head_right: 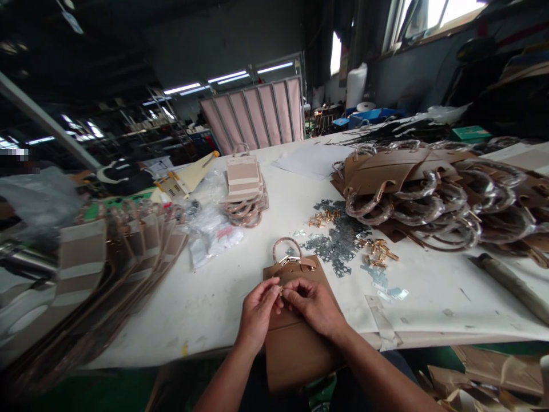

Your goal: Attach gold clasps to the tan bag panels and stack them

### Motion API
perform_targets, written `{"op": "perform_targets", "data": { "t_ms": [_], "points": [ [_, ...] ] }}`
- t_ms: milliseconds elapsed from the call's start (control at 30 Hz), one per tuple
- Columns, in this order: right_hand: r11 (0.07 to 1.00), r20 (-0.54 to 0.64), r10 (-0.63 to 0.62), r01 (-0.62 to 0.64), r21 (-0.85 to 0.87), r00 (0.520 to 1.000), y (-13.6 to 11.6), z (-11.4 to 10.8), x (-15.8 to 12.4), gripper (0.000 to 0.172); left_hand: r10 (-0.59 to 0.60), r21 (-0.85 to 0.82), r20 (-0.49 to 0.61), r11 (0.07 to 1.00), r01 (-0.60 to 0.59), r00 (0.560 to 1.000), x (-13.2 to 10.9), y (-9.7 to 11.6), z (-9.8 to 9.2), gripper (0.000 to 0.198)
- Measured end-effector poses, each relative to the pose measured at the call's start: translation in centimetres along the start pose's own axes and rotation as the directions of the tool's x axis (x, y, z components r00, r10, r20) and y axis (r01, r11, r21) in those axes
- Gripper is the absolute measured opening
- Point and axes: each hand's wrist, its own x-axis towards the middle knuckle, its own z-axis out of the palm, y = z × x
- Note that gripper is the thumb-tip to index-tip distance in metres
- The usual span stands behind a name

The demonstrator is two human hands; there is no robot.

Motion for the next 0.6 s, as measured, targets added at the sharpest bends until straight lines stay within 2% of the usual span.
{"op": "perform_targets", "data": {
  "t_ms": [133, 267, 333, 500, 600],
  "points": [
    [1.0, -0.037, 0.01, -0.01, 0.014, 0.999, 0.4, 0.1, 0.1, 0.041, 0.014, -0.012, -0.018, 1.0, -0.014, 1.0, -0.2, 0.0, 0.1, 0.043],
    [1.0, -0.121, 0.015, -0.011, 0.029, 0.993, 1.1, -0.2, 0.2, 0.043, 0.026, -0.004, 0.077, 1.0, -0.025, 0.997, -0.1, -0.6, -0.3, 0.052],
    [1.0, -0.114, 0.005, -0.002, 0.028, 0.993, 1.1, -0.4, 0.2, 0.042, 0.029, 0.015, 0.105, 0.999, -0.03, 0.994, 0.0, -1.0, -0.4, 0.056],
    [1.0, -0.033, -0.014, 0.013, -0.029, 0.999, 0.6, -0.4, 0.1, 0.041, 0.029, 0.032, 0.089, 0.999, -0.032, 0.996, 0.1, -1.0, -0.5, 0.058],
    [0.999, -0.112, -0.007, 0.012, 0.047, 0.994, 0.8, -0.2, 0.2, 0.04, 0.014, 0.029, 0.093, 0.999, -0.017, 0.996, 0.0, -0.6, -0.5, 0.057]
  ]
}}
